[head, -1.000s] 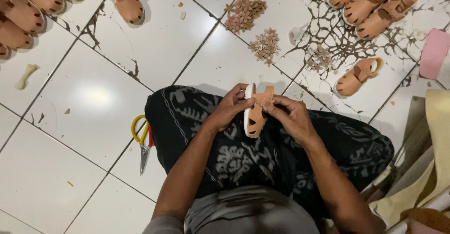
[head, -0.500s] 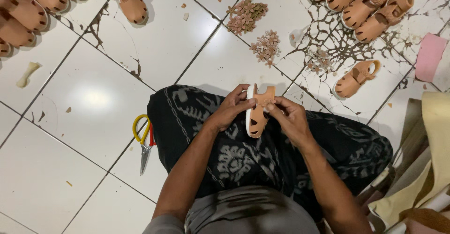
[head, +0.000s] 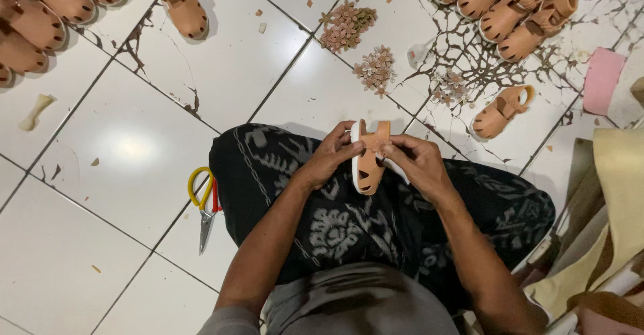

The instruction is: The person sits on the floor and glues small flower-shaped decorative pieces onto the strap of a child's sandal, pressing each piece in place by hand. They finish one sandal, set it with a row of completed sandals, then pick up another sandal and continue gluing flowers onto it.

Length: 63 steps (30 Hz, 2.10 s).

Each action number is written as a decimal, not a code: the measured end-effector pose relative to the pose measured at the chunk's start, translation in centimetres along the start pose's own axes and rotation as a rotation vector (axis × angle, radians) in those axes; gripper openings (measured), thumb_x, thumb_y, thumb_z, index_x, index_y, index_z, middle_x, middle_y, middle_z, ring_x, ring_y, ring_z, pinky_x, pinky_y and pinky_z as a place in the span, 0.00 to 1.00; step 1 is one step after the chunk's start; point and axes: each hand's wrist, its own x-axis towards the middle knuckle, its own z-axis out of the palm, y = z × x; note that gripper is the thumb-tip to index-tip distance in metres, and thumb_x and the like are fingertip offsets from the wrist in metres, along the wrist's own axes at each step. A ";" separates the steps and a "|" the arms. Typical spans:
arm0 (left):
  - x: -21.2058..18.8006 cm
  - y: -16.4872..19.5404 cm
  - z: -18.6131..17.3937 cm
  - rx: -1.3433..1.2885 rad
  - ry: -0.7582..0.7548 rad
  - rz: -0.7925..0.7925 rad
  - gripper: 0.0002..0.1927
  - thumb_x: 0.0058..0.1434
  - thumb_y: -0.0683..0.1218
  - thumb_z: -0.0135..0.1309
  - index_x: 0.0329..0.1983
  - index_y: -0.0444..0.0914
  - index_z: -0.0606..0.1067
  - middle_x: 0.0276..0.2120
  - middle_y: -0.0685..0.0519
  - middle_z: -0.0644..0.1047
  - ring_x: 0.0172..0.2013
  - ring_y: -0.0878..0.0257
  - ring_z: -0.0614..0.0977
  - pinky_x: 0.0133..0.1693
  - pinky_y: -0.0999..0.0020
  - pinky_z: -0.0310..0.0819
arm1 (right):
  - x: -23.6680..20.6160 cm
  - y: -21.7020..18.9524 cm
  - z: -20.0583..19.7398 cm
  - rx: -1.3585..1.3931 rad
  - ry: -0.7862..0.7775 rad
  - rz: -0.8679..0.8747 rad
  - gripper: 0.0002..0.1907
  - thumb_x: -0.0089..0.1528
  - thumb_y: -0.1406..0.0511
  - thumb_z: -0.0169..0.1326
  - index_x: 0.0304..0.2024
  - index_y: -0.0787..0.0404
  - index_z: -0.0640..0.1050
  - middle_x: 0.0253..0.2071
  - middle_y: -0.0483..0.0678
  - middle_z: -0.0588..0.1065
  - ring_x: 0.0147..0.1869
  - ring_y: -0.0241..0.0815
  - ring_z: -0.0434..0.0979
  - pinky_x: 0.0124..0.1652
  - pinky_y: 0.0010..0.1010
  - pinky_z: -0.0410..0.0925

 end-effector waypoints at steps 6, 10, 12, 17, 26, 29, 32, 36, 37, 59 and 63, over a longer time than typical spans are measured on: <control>0.2 -0.1 0.0 -0.019 0.015 0.052 0.32 0.65 0.58 0.57 0.67 0.40 0.64 0.56 0.44 0.76 0.61 0.56 0.74 0.64 0.57 0.63 | -1.3 -1.0 0.4 -0.143 0.278 -0.199 0.11 0.66 0.68 0.57 0.49 0.66 0.81 0.47 0.48 0.79 0.51 0.38 0.80 0.50 0.28 0.74; 0.2 0.0 0.2 -0.006 0.026 0.050 0.32 0.64 0.58 0.58 0.66 0.39 0.64 0.57 0.43 0.75 0.61 0.55 0.73 0.64 0.56 0.63 | -0.8 -1.2 2.0 -0.389 0.366 -0.359 0.08 0.63 0.69 0.62 0.45 0.66 0.82 0.45 0.51 0.80 0.49 0.42 0.81 0.48 0.30 0.74; 0.2 0.0 0.3 0.047 0.063 0.015 0.33 0.64 0.58 0.57 0.66 0.39 0.64 0.58 0.44 0.74 0.61 0.56 0.73 0.64 0.56 0.63 | -0.9 -1.3 2.7 -0.453 0.403 -0.379 0.06 0.63 0.70 0.63 0.42 0.65 0.81 0.44 0.50 0.80 0.48 0.42 0.82 0.47 0.31 0.73; 0.3 -0.3 0.0 -0.011 0.065 0.078 0.36 0.66 0.60 0.55 0.70 0.36 0.63 0.59 0.41 0.74 0.62 0.54 0.72 0.66 0.58 0.60 | -1.0 -2.0 3.2 -0.490 0.463 -0.461 0.08 0.63 0.71 0.62 0.45 0.66 0.81 0.47 0.51 0.78 0.48 0.45 0.80 0.46 0.31 0.73; 0.8 -1.3 -0.5 -0.057 0.081 0.109 0.36 0.69 0.58 0.53 0.71 0.32 0.60 0.60 0.43 0.73 0.62 0.56 0.72 0.64 0.62 0.64 | -0.9 -2.6 4.4 -0.801 0.496 -0.681 0.08 0.61 0.72 0.65 0.42 0.66 0.81 0.46 0.50 0.78 0.49 0.49 0.79 0.47 0.38 0.72; 0.8 -1.2 -0.5 -0.198 0.063 0.073 0.33 0.71 0.57 0.46 0.71 0.32 0.61 0.58 0.45 0.74 0.59 0.57 0.74 0.61 0.62 0.69 | -1.3 -2.2 3.9 -0.770 0.422 -0.718 0.09 0.61 0.72 0.64 0.44 0.66 0.82 0.47 0.52 0.78 0.50 0.49 0.79 0.47 0.37 0.72; 0.5 -0.8 -0.7 -0.436 0.030 0.043 0.32 0.76 0.60 0.36 0.69 0.30 0.64 0.52 0.42 0.76 0.52 0.54 0.79 0.55 0.59 0.76 | -2.0 -1.0 3.0 -0.479 0.372 -0.578 0.10 0.66 0.70 0.60 0.49 0.66 0.80 0.49 0.52 0.78 0.52 0.45 0.80 0.49 0.33 0.74; 0.0 -0.2 -0.5 -0.519 0.049 0.096 0.37 0.77 0.65 0.23 0.67 0.31 0.66 0.48 0.42 0.78 0.46 0.55 0.82 0.49 0.57 0.81 | -2.4 1.8 3.4 -0.096 0.271 -0.144 0.13 0.69 0.67 0.55 0.55 0.65 0.78 0.46 0.48 0.81 0.48 0.36 0.82 0.47 0.29 0.76; -0.2 0.0 -0.5 -0.531 0.032 0.105 0.39 0.77 0.66 0.21 0.67 0.30 0.66 0.49 0.42 0.78 0.46 0.55 0.82 0.49 0.58 0.81 | -2.5 2.4 3.7 -0.022 0.233 -0.054 0.14 0.69 0.66 0.54 0.56 0.65 0.78 0.45 0.47 0.81 0.47 0.34 0.82 0.46 0.28 0.76; -0.8 0.8 -0.4 -0.584 0.062 0.064 0.43 0.76 0.68 0.19 0.63 0.30 0.70 0.45 0.42 0.79 0.46 0.56 0.83 0.49 0.61 0.80 | -1.3 2.3 3.6 -0.333 0.228 -0.392 0.20 0.65 0.68 0.60 0.60 0.60 0.77 0.42 0.48 0.79 0.41 0.35 0.79 0.39 0.27 0.74; -0.7 1.0 -0.2 -0.639 0.100 0.002 0.43 0.76 0.68 0.19 0.59 0.28 0.70 0.46 0.42 0.79 0.48 0.53 0.83 0.54 0.59 0.81 | 4.1 5.0 -0.9 -0.248 0.381 -0.130 0.16 0.65 0.66 0.61 0.54 0.65 0.77 0.45 0.50 0.79 0.44 0.36 0.79 0.38 0.27 0.74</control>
